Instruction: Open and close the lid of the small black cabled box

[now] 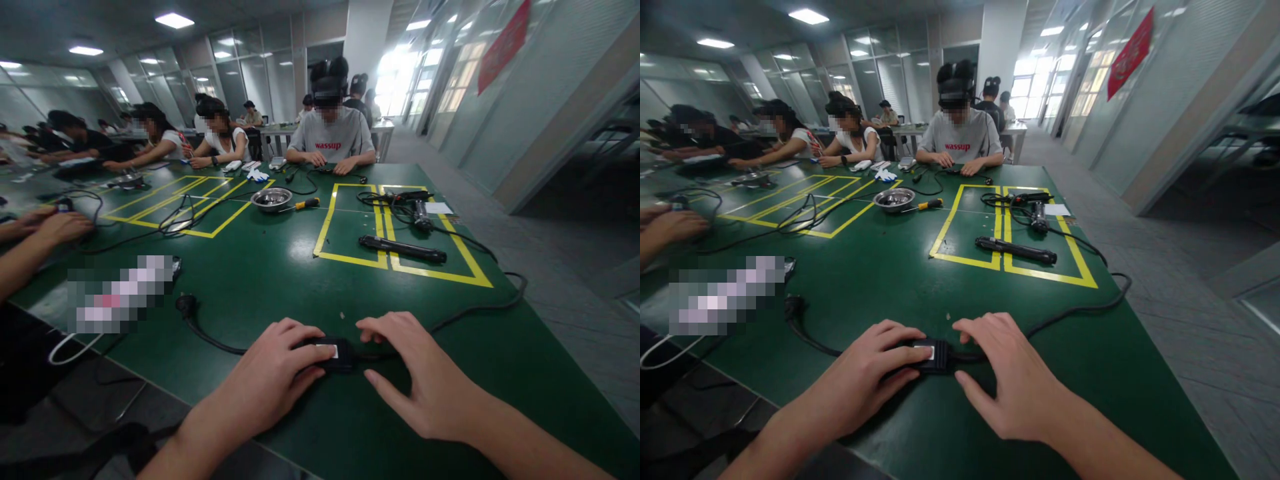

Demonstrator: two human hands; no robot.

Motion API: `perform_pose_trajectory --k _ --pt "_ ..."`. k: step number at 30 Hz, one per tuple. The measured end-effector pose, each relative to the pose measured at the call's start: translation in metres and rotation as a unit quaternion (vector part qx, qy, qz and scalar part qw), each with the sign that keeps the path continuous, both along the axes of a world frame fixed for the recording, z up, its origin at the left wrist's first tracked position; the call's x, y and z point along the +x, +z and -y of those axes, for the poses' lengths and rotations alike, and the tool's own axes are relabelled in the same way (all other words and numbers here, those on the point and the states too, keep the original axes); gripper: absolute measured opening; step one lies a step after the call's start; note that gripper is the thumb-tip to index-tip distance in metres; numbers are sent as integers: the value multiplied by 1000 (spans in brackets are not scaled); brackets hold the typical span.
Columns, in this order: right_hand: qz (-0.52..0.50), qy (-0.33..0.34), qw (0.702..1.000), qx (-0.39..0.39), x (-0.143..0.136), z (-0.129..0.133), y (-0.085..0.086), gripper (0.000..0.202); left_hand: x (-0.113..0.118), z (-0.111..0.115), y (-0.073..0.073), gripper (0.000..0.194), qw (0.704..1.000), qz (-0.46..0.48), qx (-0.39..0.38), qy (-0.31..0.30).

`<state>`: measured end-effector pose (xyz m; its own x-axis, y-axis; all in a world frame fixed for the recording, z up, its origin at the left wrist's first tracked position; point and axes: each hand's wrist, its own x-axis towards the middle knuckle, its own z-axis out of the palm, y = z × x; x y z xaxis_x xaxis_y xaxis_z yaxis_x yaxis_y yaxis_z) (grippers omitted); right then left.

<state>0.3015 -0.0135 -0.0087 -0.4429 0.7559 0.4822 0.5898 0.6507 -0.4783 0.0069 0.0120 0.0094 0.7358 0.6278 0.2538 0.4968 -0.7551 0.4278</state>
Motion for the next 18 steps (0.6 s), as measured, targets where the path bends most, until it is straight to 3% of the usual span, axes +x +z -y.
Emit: perform_pose_trajectory --k 5,11,18 --pt "54 -12 996 72 13 -7 -14 52 -17 -13 2 38 1000 -1 -23 -10" --pt "65 -78 993 55 22 -5 -29 49 -27 -15 -5 34 999 11 -15 -44" --pt "105 -154 982 34 43 -4 -42 65 -17 -8 -16 36 999 -14 11 -30"
